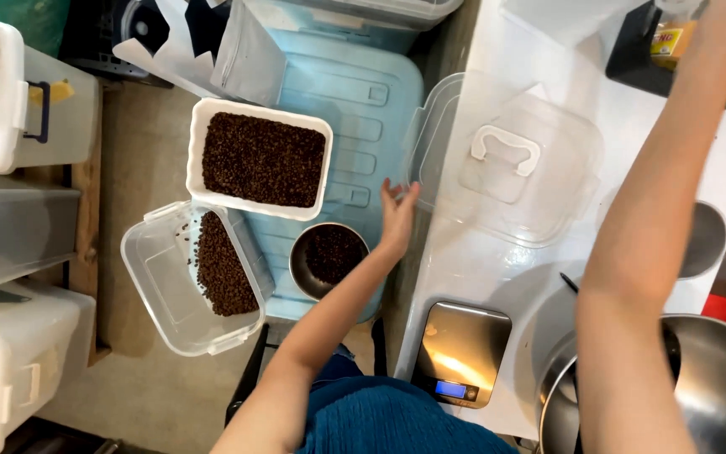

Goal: Weighing roasted coffee beans on a scale, filling bags, and inspecting beans in a cooling tray.

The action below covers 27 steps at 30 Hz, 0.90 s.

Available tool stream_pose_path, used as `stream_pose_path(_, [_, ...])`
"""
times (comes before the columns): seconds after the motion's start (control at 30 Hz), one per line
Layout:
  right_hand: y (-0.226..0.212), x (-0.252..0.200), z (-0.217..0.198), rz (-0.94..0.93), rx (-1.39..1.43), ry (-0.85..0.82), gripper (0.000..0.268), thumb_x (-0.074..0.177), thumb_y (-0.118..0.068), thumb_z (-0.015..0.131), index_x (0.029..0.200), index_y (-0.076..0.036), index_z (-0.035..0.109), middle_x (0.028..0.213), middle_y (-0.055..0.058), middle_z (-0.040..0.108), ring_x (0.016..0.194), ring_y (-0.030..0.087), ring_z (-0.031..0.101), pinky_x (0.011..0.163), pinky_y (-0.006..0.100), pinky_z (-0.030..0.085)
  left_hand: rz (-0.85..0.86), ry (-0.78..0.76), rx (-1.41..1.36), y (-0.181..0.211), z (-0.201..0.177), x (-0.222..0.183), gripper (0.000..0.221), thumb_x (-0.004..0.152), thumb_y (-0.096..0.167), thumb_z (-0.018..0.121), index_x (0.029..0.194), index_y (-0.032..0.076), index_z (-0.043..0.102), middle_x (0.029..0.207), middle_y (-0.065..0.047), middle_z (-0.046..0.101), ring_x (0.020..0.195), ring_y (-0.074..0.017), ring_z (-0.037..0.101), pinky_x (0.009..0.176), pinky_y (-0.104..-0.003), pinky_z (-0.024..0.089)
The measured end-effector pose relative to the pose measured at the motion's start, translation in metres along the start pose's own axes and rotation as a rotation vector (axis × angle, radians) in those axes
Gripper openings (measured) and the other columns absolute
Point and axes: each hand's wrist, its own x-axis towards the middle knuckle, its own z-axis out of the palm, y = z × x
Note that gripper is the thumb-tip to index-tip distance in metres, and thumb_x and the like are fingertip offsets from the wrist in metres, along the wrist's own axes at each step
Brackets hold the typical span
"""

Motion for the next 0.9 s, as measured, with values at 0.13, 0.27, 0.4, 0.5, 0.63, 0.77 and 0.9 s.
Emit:
stream_pose_path(0.13, [-0.156,-0.121,-0.035,-0.303,0.111,-0.305,0.063,0.114,0.028,0.053,0.157,-0.014,0.034,0.165,0.009,0.039,0.155,0.030,0.044,0.134,0.048,0.039,0.617,0.136,0.351,0.055,-0.051,0.046,0.073,0.099,0.036,0.063,0.153,0.000,0.032,0.155,-0.022,0.037,0.145,-0.0328,0.042,0.123,-0.044,0.032])
stream_pose_path(0.27, [-0.192,-0.226,-0.064,-0.190,-0.084,-0.343,0.034,0.105,0.007,0.062,0.134,-0.002,0.046,0.122,0.015,0.050,0.107,0.027,0.049,0.095,0.038,0.047,1.095,0.224,0.702,0.186,-0.112,0.124,0.053,0.103,0.020,0.064,0.145,0.001,0.038,0.135,-0.020,0.046,0.122,-0.0344,0.053,0.109,-0.048,0.044])
stream_pose_path(0.4, [-0.196,-0.316,-0.089,0.253,-0.149,-0.462,0.029,0.102,-0.002,0.062,0.128,-0.010,0.053,0.123,0.007,0.058,0.107,0.016,0.058,0.079,0.024,0.049,0.693,0.597,1.351,0.266,-0.149,0.191,0.096,0.093,0.025,0.089,0.159,0.007,0.021,0.162,-0.019,0.030,0.151,-0.0314,0.036,0.124,-0.060,0.025])
stream_pose_path(0.5, [-0.225,-0.369,-0.101,0.343,-0.156,-0.582,0.025,0.100,-0.008,0.063,0.125,-0.009,0.057,0.120,0.008,0.059,0.108,0.018,0.060,0.084,0.028,0.054,0.509,0.647,1.694,0.276,-0.165,0.224,0.051,0.082,0.016,0.083,0.123,0.009,0.053,0.122,-0.010,0.059,0.125,-0.0286,0.054,0.113,-0.069,0.023])
stream_pose_path(0.63, [-0.270,-0.413,-0.118,0.413,-0.183,-0.836,0.024,0.097,-0.010,0.062,0.121,-0.013,0.062,0.120,0.006,0.061,0.108,0.020,0.061,0.087,0.033,0.050,0.810,0.594,1.890,0.268,-0.168,0.232,0.021,0.083,-0.001,0.073,0.099,0.012,0.076,0.089,-0.007,0.076,0.099,-0.0325,0.067,0.105,-0.077,0.024])
stream_pose_path(0.77, [-0.281,-0.452,-0.146,0.324,-0.124,-0.892,0.020,0.096,-0.010,0.062,0.115,-0.008,0.066,0.113,0.010,0.064,0.108,0.024,0.061,0.086,0.034,0.052,0.947,0.511,1.804,0.290,-0.159,0.192,0.035,0.088,-0.007,0.063,0.116,0.010,0.075,0.120,-0.010,0.076,0.125,-0.0347,0.061,0.111,-0.075,0.008])
stream_pose_path(0.9, [-0.290,-0.479,-0.173,0.238,-0.119,-0.970,0.011,0.098,-0.007,0.061,0.107,-0.005,0.067,0.108,0.012,0.064,0.106,0.028,0.060,0.095,0.039,0.048,1.310,0.528,1.881,0.325,-0.162,0.169,0.017,0.094,0.020,0.076,0.108,0.011,0.071,0.106,-0.006,0.073,0.106,-0.0340,0.065,0.110,-0.072,0.008])
